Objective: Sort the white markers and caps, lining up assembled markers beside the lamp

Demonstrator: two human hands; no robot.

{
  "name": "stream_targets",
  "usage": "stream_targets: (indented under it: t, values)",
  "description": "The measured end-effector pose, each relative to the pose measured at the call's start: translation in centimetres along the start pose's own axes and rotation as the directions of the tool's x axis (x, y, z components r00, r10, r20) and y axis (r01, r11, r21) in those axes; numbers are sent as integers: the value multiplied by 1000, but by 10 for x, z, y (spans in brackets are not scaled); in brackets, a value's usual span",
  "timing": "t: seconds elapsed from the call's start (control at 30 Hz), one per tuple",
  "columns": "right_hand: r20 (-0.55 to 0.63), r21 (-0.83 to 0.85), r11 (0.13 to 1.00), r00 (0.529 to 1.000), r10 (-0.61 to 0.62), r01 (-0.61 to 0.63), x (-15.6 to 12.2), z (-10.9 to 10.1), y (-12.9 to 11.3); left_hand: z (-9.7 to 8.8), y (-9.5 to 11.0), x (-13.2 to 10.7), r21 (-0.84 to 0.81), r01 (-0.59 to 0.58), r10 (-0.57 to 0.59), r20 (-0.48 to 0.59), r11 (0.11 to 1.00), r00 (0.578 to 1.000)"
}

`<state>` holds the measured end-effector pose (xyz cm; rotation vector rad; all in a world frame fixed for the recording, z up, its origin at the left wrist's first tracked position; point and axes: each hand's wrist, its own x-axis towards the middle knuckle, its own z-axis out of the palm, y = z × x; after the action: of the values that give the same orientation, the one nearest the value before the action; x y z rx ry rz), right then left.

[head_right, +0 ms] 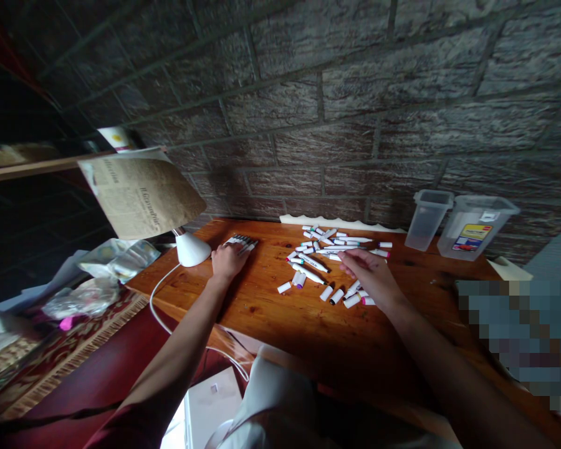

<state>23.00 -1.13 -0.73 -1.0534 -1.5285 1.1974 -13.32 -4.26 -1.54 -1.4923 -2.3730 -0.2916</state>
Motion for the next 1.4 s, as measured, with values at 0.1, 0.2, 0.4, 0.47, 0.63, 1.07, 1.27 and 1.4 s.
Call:
stream_targets:
  t: [0.1, 0.2, 0.4, 0.47, 0.63, 1.07, 1.27, 1.4]
  values:
    - [-12, -18, 1000, 1000, 5, -5, -1, 1, -3, 0, 0, 1, 7, -15, 15, 9, 1000, 1000]
    - [-21, -11, 1000, 1000, 6, -7, -2, 1, -4, 0, 1, 1, 15, -17, 17, 20, 1000, 1000]
    - [-25, -7, 1000, 1000, 0, 0, -2, 0, -2, 1, 2, 2, 15, -59, 59, 18, 998, 998]
    - [-37, -19, 1000, 999, 2, -3, -3, 0, -3, 3, 1, 2, 8, -55, 55, 8, 998, 998]
    - [-54, -61, 998, 998, -28, 25, -3, 0, -5, 7, -2, 3, 0, -37, 37, -13, 999, 999]
    - [-51, -94, 994, 997, -54, 49, -3, -1, -3, 7, -2, 4, -47, 22, -22, -5, 999, 1000]
    - [-51, -89, 995, 998, -38, 33, -2, -2, -3, 5, -2, 3, -68, 10, -11, -13, 998, 1000]
    - [-45, -88, 996, 998, -38, 34, -2, -2, -3, 3, -3, 3, -85, 21, -23, -24, 996, 999]
